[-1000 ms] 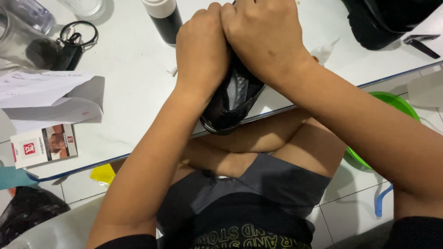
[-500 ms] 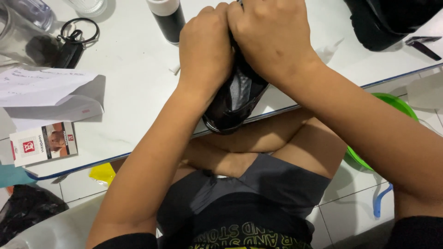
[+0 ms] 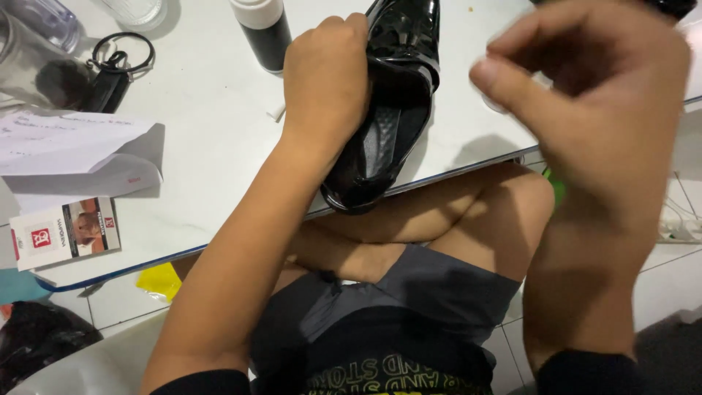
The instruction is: Repairing a black leather shoe by scraping the surface with a knife, applying adhesive, and pressing the materials together.
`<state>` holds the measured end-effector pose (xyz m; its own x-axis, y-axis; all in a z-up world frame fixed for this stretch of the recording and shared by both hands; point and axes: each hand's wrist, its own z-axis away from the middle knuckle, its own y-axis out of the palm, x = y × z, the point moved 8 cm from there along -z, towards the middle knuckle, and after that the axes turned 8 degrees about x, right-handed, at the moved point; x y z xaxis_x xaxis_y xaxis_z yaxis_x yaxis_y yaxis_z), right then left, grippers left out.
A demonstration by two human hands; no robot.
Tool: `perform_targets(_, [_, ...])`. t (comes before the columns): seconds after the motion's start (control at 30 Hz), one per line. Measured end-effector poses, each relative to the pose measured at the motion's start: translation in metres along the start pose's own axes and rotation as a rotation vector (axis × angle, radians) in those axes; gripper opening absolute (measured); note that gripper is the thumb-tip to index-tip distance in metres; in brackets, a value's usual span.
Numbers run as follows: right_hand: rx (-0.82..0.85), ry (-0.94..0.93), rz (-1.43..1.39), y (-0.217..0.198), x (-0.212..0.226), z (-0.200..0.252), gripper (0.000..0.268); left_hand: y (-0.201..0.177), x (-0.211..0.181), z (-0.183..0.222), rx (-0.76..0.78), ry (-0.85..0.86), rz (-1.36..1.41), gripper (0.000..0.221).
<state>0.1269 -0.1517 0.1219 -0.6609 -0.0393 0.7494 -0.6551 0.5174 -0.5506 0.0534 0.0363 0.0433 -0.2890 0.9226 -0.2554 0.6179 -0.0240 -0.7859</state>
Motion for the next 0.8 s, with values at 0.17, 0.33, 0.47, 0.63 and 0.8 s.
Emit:
perform_targets(0.17, [-0.041, 0.230, -0.285, 0.036, 0.031, 0.027, 0.023, -0.002, -0.008, -0.004, 0.029, -0.019, -0.042, 0.001])
perform_targets(0.33, [-0.001, 0.454, -0.259, 0.061, 0.057, 0.055, 0.040, -0.036, -0.044, -0.004, -0.017, 0.016, -0.052, 0.004])
perform_targets(0.47, [0.227, 0.358, -0.426, 0.072, 0.070, 0.066, 0.070, -0.069, -0.082, 0.005, -0.208, 0.068, -0.313, 0.011])
perform_targets(0.63, [0.109, 0.346, -1.604, 0.110, -0.008, 0.088, 0.071, -0.100, -0.119, 0.021, -0.336, 0.087, -0.429, 0.012])
perform_targets(0.8, [-0.466, -0.085, -1.445, 0.067, 0.029, 0.065, 0.038, -0.109, -0.140, 0.044, -0.285, 0.088, -0.384, 0.011])
